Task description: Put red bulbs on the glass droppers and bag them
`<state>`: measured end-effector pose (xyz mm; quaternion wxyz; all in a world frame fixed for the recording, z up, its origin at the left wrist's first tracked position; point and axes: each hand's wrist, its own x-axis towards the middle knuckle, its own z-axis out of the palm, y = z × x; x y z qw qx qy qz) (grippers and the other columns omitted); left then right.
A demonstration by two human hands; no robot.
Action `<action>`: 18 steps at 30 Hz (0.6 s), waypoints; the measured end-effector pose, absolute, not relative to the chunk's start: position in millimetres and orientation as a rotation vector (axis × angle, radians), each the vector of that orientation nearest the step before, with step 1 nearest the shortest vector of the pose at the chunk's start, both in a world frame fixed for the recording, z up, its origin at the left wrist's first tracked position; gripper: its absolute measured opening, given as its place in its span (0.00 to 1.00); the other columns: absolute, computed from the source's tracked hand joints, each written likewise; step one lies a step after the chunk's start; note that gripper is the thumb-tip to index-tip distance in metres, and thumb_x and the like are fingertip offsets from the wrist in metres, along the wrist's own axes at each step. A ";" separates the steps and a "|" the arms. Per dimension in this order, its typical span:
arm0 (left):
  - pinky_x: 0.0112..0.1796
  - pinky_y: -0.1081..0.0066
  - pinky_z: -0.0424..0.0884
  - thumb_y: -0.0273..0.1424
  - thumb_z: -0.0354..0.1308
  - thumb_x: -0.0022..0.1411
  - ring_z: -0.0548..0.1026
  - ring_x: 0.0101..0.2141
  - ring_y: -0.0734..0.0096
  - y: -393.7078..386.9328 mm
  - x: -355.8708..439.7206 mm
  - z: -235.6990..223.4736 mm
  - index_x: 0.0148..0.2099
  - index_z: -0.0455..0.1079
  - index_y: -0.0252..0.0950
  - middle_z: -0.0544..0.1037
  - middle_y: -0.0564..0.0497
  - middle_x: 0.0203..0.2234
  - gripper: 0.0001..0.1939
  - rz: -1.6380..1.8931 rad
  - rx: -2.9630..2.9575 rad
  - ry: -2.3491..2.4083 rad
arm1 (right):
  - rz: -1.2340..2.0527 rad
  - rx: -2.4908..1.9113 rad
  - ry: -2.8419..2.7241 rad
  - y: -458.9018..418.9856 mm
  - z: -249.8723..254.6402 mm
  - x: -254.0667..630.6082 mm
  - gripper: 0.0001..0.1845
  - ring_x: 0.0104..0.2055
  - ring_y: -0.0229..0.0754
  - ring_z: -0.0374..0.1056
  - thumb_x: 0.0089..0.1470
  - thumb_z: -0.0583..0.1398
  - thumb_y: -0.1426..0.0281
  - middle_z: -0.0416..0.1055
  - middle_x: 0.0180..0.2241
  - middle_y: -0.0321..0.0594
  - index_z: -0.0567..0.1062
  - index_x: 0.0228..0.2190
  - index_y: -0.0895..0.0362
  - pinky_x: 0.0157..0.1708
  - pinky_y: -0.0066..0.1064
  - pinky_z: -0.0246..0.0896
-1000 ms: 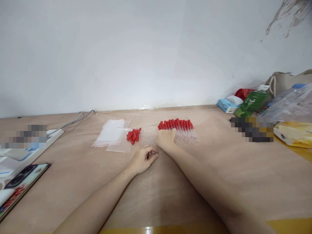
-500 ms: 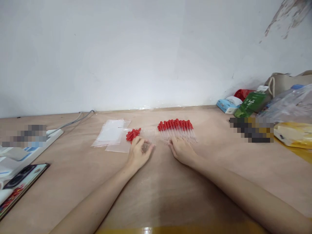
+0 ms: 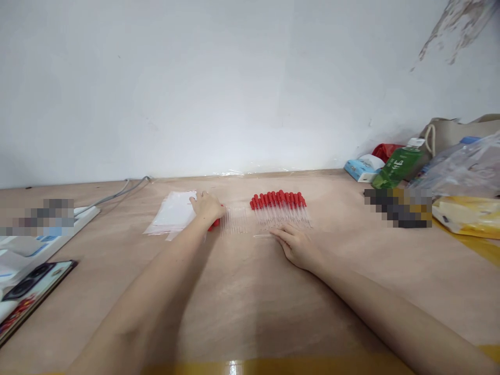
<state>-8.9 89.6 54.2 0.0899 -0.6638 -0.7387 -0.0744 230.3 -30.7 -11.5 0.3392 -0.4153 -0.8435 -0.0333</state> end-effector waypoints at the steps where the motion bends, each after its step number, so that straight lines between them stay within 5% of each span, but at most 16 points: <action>1: 0.43 0.53 0.53 0.39 0.56 0.47 0.59 0.48 0.42 90.3 -9.0 53.8 0.34 0.71 0.29 0.68 0.32 0.41 0.17 -0.267 -1.982 -2.206 | -0.079 -1.079 -2.194 -30.5 -11.8 230.3 0.14 0.36 0.41 0.62 0.55 0.49 0.77 0.68 0.32 0.42 0.70 0.41 0.57 0.37 0.34 0.57; 5: 0.42 0.54 0.55 0.39 0.58 0.46 0.64 0.45 0.43 89.0 -12.5 56.5 0.26 0.70 0.32 0.73 0.35 0.32 0.13 -0.438 -2.064 -2.265 | -0.056 -1.072 -2.193 -30.3 -11.7 229.8 0.14 0.36 0.41 0.62 0.55 0.49 0.76 0.68 0.31 0.42 0.70 0.40 0.56 0.36 0.33 0.58; 9: 0.35 0.61 0.63 0.39 0.53 0.51 0.73 0.29 0.57 84.9 -19.3 62.1 0.26 0.69 0.35 0.71 0.48 0.15 0.12 -0.546 -2.156 -2.340 | -0.027 -1.060 -2.182 -30.8 -9.0 228.6 0.13 0.36 0.41 0.63 0.55 0.49 0.76 0.67 0.32 0.42 0.70 0.38 0.56 0.37 0.34 0.58; 13: 0.29 0.72 0.65 0.34 0.47 0.57 0.72 0.25 0.69 64.9 -21.6 56.3 0.38 0.65 0.35 0.74 0.51 0.22 0.10 -0.873 -2.224 -2.251 | 0.005 -1.086 -2.171 -32.6 -4.2 227.5 0.10 0.36 0.42 0.62 0.54 0.50 0.75 0.67 0.31 0.42 0.70 0.33 0.57 0.36 0.34 0.59; 15: 0.30 0.74 0.66 0.32 0.50 0.56 0.72 0.28 0.71 43.9 -19.4 45.6 0.37 0.64 0.34 0.73 0.50 0.28 0.08 -1.240 -2.385 -1.935 | 0.021 -1.095 -2.173 -32.8 -3.8 227.5 0.09 0.35 0.41 0.62 0.54 0.50 0.75 0.67 0.30 0.41 0.69 0.31 0.57 0.35 0.34 0.59; 18: 0.31 0.73 0.66 0.30 0.51 0.57 0.70 0.31 0.72 5.7 -14.0 25.2 0.45 0.63 0.35 0.71 0.50 0.31 0.13 -1.315 -2.721 -1.539 | 0.023 -1.068 -2.185 -31.5 -7.2 227.5 0.11 0.36 0.41 0.62 0.54 0.49 0.76 0.67 0.32 0.42 0.69 0.36 0.57 0.36 0.35 0.59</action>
